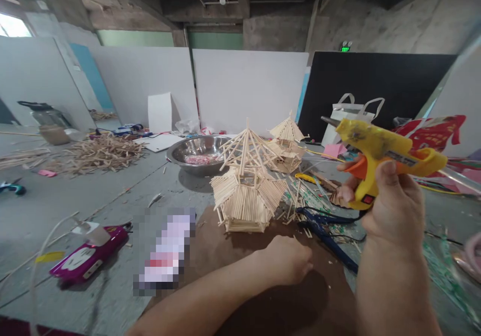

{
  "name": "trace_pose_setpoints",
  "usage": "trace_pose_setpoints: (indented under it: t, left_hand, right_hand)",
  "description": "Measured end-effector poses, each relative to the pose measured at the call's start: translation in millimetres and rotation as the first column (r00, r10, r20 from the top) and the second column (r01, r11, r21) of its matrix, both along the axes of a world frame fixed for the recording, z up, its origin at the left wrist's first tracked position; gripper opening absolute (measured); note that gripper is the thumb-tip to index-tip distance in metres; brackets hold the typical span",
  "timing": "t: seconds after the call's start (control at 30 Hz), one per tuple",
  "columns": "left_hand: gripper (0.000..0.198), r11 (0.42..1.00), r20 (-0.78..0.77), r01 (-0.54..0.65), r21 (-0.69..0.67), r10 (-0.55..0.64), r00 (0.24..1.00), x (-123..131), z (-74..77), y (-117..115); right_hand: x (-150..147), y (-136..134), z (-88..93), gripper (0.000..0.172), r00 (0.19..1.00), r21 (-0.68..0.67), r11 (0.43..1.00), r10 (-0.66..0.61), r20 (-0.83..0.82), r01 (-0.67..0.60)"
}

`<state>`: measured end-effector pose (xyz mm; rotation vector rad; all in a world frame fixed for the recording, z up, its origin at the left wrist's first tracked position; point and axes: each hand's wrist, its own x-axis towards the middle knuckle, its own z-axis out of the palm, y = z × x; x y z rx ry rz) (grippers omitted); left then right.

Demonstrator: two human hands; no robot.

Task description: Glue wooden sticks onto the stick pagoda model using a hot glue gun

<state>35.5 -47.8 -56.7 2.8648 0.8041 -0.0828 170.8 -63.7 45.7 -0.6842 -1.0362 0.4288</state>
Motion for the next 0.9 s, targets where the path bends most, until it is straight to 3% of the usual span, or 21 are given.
trace_pose_setpoints:
  t: [0.2,0.33,0.47,0.6,0.73,0.9]
  left_hand:
    - [0.026,1.0,0.036,-0.02,0.018,0.02,0.999,4.2,-19.6,-5.3]
    - [0.025,0.993,0.074,-0.063,0.095,0.056,0.996,4.8,-27.3,-5.2]
    - [0.021,0.969,0.068,-0.222,0.106,0.216,0.974,8.9,-24.3,4.1]
    - [0.029,0.909,0.019,-0.414,0.052,0.414,0.91,20.4,-17.3,20.3]
    - [0.032,0.877,-0.013,-0.479,-0.044,0.479,0.878,39.7,-17.1,38.9]
    - [0.03,0.853,-0.012,-0.516,-0.071,0.517,0.856,54.6,-22.3,51.3]
  right_hand:
    - [6.6,-3.6,5.4,0.024,0.993,0.068,0.992,-0.107,-0.043,0.11]
    - [9.1,-6.6,7.5,0.02,0.992,0.097,0.988,-0.112,-0.053,0.117]
    - [10.9,-7.8,7.4,0.018,0.994,0.091,0.991,-0.094,-0.049,0.098]
    - [14.0,-7.5,7.7,0.016,0.993,0.086,0.99,-0.107,-0.049,0.111]
    - [16.2,-7.8,8.8,0.016,0.994,0.077,0.992,-0.1,-0.05,0.104]
    - [17.1,-9.6,9.9,0.016,0.994,0.07,0.993,-0.092,-0.066,0.096]
